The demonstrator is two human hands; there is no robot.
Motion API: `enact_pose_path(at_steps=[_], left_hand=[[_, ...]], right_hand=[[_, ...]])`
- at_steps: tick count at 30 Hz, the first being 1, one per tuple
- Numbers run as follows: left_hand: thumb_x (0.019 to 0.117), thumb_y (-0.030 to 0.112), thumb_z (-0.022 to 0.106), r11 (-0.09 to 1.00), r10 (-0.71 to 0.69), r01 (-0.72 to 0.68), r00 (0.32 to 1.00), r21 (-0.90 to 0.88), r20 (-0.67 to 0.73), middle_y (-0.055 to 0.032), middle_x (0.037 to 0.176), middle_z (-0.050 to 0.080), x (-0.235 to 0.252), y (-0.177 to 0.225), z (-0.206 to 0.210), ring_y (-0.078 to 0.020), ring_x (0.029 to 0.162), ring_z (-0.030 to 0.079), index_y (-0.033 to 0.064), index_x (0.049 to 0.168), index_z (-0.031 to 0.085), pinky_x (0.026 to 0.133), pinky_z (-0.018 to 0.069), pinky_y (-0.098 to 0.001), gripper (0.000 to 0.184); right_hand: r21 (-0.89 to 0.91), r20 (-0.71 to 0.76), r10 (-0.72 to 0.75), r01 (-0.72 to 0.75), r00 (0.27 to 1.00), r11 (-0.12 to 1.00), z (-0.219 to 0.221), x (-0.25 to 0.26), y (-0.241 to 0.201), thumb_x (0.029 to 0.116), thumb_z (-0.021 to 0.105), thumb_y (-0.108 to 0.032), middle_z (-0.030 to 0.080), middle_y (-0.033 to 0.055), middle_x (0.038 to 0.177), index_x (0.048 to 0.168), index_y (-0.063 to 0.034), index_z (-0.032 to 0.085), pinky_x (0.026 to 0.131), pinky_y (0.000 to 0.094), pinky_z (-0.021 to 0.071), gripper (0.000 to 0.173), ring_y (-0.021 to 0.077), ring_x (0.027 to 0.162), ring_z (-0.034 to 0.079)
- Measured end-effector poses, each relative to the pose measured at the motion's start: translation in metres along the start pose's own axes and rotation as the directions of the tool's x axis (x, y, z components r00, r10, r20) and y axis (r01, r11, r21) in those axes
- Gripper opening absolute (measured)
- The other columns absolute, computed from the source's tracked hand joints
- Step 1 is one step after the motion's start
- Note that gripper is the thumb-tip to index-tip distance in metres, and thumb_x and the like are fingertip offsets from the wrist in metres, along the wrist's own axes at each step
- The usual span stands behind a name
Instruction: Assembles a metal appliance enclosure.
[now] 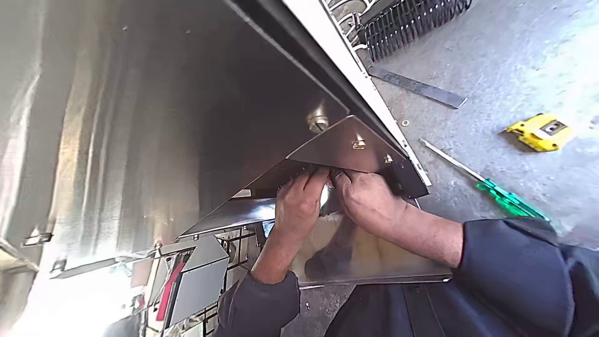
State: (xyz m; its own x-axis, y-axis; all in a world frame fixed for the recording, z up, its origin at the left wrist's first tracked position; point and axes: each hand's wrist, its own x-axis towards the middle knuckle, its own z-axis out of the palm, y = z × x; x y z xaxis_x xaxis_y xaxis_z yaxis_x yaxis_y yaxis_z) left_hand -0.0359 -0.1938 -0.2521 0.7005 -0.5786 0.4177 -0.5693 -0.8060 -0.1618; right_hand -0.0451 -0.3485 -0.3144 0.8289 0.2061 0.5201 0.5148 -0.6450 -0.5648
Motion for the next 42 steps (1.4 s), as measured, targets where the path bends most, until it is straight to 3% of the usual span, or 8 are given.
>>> enact_pose_path(at_steps=[6,21,24,28,32,36,39,42], left_hand=[[0.0964,0.002,0.059,0.999,-0.043,0.042,0.999,0.032,0.031,-0.0149,0.085,0.075,-0.002,-0.006,-0.001,-0.0259,0.077,0.074,0.0017,0.099,0.076,0.070,0.0589,-0.0348,0.016],[0.0957,0.004,0.063,0.972,-0.113,0.112,0.994,0.208,-0.006,-0.0183,0.071,0.067,0.015,-0.002,-0.021,-0.0330,0.069,0.070,-0.0006,0.081,0.069,0.060,0.0547,-0.0427,0.017],[0.0947,0.005,0.063,0.971,-0.169,0.147,0.980,0.191,0.107,-0.0190,0.074,0.069,0.015,0.005,-0.011,-0.0363,0.072,0.072,-0.0001,0.083,0.071,0.061,0.0559,-0.0495,0.015],[0.0958,0.007,0.060,0.967,-0.138,0.119,0.988,0.225,0.070,-0.0172,0.071,0.068,0.012,0.002,-0.013,-0.0332,0.068,0.071,-0.0003,0.082,0.071,0.058,0.0546,-0.0442,0.019],[0.0961,0.006,0.060,0.974,-0.118,0.107,0.992,0.201,0.042,-0.0176,0.070,0.068,0.015,0.000,-0.031,-0.0316,0.066,0.069,-0.0005,0.080,0.071,0.057,0.0523,-0.0415,0.020],[0.0937,0.006,0.063,0.980,-0.131,0.108,0.982,0.168,0.134,-0.0172,0.072,0.070,0.017,0.003,-0.010,-0.0340,0.070,0.072,0.0008,0.082,0.073,0.059,0.0560,-0.0463,0.016],[0.0944,0.007,0.062,0.974,-0.138,0.120,0.987,0.194,0.083,-0.0172,0.072,0.070,0.015,0.000,-0.020,-0.0324,0.068,0.072,-0.0006,0.083,0.073,0.058,0.0554,-0.0438,0.018],[0.0964,0.010,0.062,0.957,-0.160,0.150,0.987,0.249,0.020,-0.0185,0.071,0.070,0.019,-0.005,-0.044,-0.0308,0.069,0.071,-0.0012,0.078,0.071,0.059,0.0533,-0.0422,0.023]], right_hand=[[0.049,0.095,0.050,-0.055,0.994,0.997,0.001,0.006,-0.006,0.0940,0.062,-0.007,0.070,0.0161,0.088,0.100,-0.0009,0.071,0.070,0.0431,0.0592,0.013,0.0321,0.083,0.072],[0.168,0.052,0.155,-0.161,0.987,0.973,-0.001,0.023,-0.015,0.0938,0.064,-0.013,0.071,0.0141,0.086,0.094,-0.0056,0.073,0.071,0.0485,0.0588,0.011,0.0325,0.083,0.073],[0.178,0.156,0.238,-0.264,0.959,0.948,0.001,0.017,-0.011,0.0945,0.064,-0.011,0.073,0.0175,0.093,0.097,-0.0034,0.074,0.078,0.0524,0.0580,0.013,0.0360,0.091,0.073],[0.190,0.255,0.265,-0.317,0.930,0.929,-0.010,0.023,-0.018,0.0979,0.059,-0.013,0.073,0.0186,0.098,0.102,-0.0031,0.073,0.082,0.0529,0.0571,0.018,0.0372,0.097,0.072],[0.231,0.092,0.237,-0.252,0.967,0.940,-0.006,0.024,-0.023,0.0938,0.062,-0.014,0.072,0.0149,0.089,0.095,-0.0057,0.073,0.073,0.0508,0.0585,0.014,0.0339,0.088,0.073],[0.199,0.301,0.317,-0.384,0.900,0.902,-0.009,0.022,-0.014,0.0956,0.061,-0.011,0.072,0.0214,0.109,0.112,-0.0013,0.072,0.090,0.0550,0.0548,0.022,0.0391,0.108,0.070],[0.233,0.377,0.297,-0.401,0.877,0.886,-0.019,0.030,-0.023,0.0995,0.055,-0.012,0.072,0.0206,0.109,0.113,-0.0020,0.070,0.089,0.0541,0.0556,0.023,0.0386,0.108,0.070],[0.309,0.194,0.245,-0.296,0.950,0.904,-0.018,0.037,-0.033,0.0972,0.058,-0.014,0.073,0.0164,0.094,0.101,-0.0041,0.073,0.075,0.0509,0.0594,0.018,0.0348,0.092,0.074]])
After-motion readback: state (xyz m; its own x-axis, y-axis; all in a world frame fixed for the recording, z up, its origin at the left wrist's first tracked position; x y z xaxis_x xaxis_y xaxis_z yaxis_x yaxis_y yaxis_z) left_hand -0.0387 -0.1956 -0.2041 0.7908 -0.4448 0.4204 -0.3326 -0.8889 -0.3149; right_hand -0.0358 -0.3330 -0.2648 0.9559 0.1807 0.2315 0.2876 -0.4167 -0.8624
